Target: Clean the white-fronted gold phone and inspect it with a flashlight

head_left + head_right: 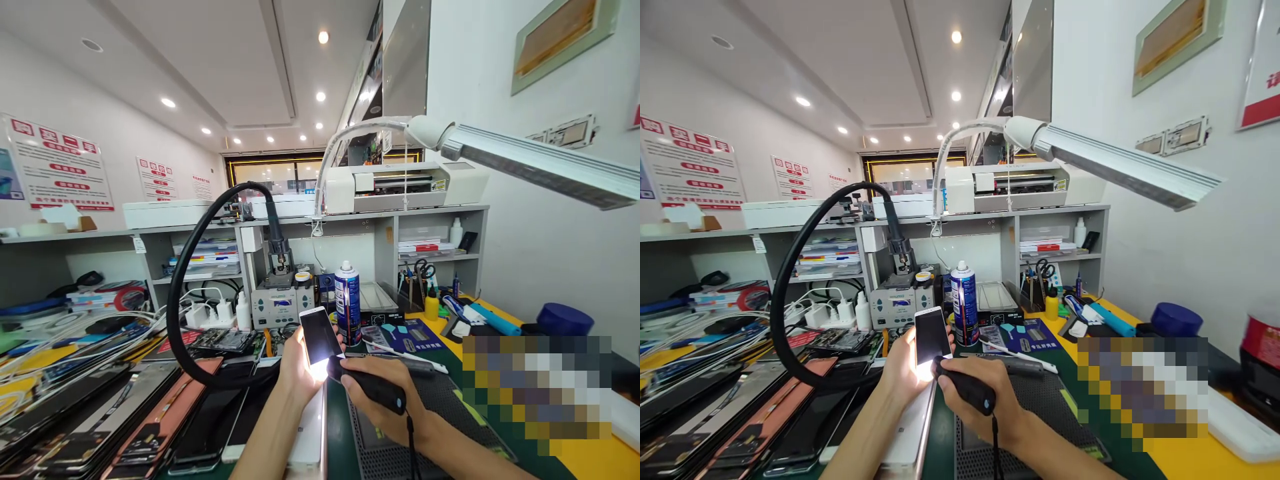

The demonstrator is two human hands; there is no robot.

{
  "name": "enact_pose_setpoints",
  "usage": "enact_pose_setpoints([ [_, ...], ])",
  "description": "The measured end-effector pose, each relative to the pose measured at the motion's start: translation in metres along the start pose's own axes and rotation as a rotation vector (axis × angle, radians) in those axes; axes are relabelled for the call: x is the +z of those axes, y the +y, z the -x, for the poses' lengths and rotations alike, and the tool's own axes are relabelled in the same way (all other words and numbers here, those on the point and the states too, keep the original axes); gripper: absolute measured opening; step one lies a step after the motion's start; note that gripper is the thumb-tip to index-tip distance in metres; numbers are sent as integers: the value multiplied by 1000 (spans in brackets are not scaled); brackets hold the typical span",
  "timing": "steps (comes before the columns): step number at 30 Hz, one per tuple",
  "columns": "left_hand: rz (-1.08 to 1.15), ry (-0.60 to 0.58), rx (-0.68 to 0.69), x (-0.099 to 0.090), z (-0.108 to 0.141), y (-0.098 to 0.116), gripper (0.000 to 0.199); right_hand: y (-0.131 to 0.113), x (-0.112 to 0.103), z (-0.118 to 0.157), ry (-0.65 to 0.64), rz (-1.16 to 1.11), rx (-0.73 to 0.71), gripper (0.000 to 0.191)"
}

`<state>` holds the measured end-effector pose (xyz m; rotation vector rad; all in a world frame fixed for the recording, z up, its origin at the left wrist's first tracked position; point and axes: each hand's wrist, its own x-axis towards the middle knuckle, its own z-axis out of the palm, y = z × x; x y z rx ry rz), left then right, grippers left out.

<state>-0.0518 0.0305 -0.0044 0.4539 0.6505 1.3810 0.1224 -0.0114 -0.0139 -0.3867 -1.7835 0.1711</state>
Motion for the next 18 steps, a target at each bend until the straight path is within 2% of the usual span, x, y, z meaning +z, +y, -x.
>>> enact_pose_setpoints([
  [3, -4, -12, 2, 4, 3, -3, 24, 4, 0, 0, -80, -40, 79, 23],
  [6, 6, -14, 15, 8, 6, -5, 23, 6, 1, 0, -112, -71, 134, 21],
  [12, -13, -11, -26, 12, 8, -6, 27, 3, 1, -2, -48, -108, 40, 29],
  [18, -38, -20, -23, 15, 13, -7, 26, 0, 0, -4, -66, -154, 74, 29],
])
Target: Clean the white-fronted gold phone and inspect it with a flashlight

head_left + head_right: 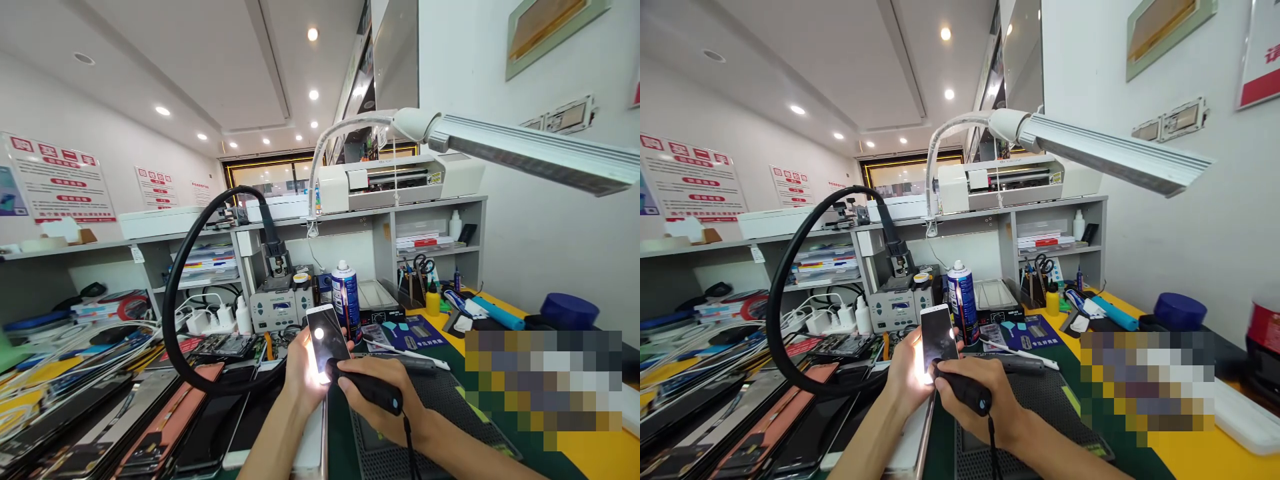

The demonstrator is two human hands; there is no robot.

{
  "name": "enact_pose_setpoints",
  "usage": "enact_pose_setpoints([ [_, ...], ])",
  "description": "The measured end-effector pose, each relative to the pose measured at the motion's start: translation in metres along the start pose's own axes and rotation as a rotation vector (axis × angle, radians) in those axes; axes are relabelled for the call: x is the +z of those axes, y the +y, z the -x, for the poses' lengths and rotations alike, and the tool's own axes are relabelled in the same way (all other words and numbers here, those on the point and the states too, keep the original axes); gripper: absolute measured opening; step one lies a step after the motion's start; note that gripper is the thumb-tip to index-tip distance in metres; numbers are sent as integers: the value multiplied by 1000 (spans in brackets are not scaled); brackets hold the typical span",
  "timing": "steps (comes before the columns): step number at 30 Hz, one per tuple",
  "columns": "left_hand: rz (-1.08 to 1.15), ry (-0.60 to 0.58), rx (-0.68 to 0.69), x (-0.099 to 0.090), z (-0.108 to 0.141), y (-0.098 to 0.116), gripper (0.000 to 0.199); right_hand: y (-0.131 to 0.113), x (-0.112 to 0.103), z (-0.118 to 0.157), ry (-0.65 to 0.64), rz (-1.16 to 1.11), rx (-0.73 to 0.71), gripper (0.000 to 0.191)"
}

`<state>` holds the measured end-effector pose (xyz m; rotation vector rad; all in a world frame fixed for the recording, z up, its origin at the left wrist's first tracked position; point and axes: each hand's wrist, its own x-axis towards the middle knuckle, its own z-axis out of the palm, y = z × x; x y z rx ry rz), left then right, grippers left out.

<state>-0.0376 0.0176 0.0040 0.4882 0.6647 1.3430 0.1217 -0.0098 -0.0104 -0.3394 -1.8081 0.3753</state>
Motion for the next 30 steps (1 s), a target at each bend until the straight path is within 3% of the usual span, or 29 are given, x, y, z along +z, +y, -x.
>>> enact_pose_setpoints([
  [13, -26, 12, 74, -1, -3, -4, 43, 5, -1, 1, 23, -2, -52, 36],
  [23, -24, 26, 152, -3, -4, -10, 50, 14, -4, 4, -61, 58, 76, 26],
  [30, -27, 4, 177, -2, -3, -11, 52, 21, -2, 4, -20, 135, -10, 33],
])
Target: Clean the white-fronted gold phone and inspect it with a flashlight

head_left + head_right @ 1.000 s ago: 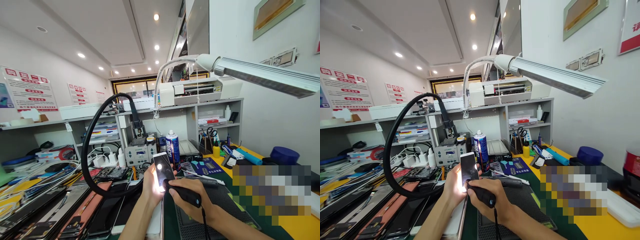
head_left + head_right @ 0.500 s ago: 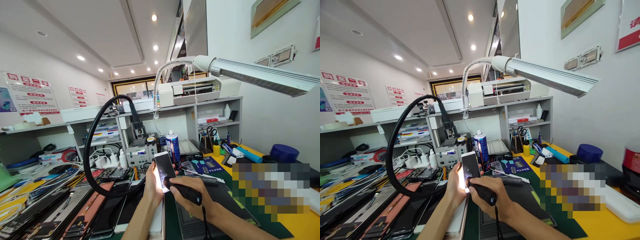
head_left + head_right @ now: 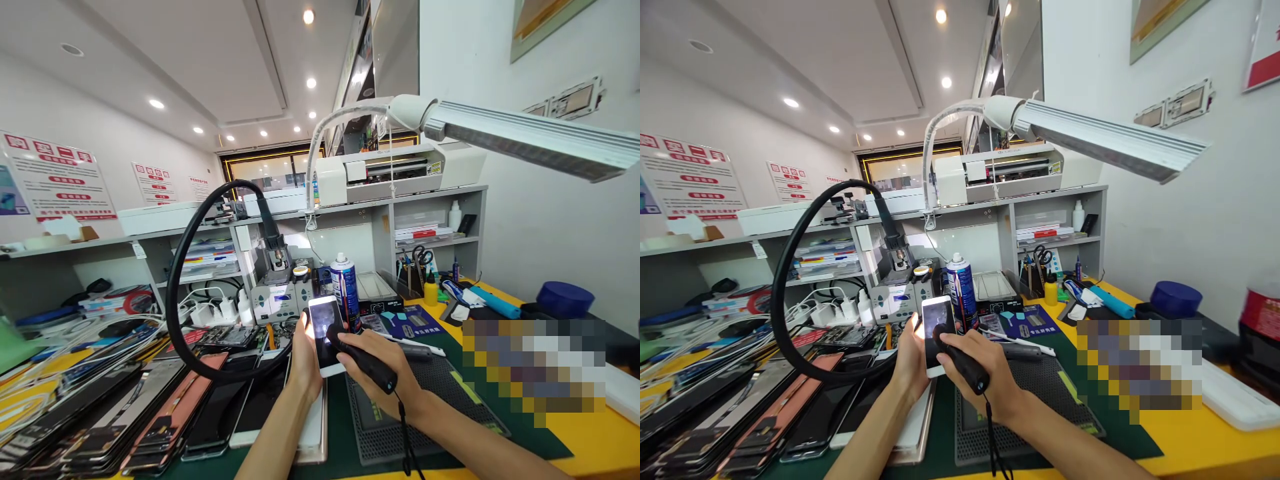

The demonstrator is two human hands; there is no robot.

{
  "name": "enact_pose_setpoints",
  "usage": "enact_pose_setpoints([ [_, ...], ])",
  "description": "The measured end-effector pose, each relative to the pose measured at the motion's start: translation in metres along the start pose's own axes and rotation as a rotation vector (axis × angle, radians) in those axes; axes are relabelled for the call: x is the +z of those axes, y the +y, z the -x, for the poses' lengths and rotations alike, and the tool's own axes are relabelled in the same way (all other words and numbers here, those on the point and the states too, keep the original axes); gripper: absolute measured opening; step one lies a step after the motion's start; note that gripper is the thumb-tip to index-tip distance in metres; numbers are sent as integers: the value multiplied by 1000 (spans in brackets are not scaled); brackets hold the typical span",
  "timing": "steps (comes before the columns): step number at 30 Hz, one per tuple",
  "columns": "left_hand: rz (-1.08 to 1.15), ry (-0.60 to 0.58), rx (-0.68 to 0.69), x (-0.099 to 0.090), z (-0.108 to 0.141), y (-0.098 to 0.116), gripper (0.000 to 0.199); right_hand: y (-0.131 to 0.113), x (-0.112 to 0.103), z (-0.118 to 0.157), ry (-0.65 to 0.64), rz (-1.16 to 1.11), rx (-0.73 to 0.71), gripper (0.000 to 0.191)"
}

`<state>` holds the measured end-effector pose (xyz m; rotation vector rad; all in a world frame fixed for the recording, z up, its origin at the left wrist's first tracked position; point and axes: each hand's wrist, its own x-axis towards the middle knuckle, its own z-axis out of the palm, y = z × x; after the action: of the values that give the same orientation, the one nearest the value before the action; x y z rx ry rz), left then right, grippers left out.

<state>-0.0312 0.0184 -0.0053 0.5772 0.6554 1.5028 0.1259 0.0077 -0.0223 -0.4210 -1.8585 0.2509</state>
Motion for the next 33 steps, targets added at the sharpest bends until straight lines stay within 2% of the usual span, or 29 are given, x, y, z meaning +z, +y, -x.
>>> enact_pose_setpoints([
  [8, -19, -11, 4, 1, 2, 0, 56, 1, 0, -1, 19, 18, -25, 34],
  [16, -49, 70, 18, 3, 3, 1, 53, 1, -2, -5, 75, 2, 21, 32],
  [24, -64, 64, 33, 0, 0, 1, 53, 3, -1, -3, 75, 3, 19, 33],
  [33, -54, 100, -2, -10, -8, 1, 58, 0, -1, -4, -5, -86, -14, 30],
])
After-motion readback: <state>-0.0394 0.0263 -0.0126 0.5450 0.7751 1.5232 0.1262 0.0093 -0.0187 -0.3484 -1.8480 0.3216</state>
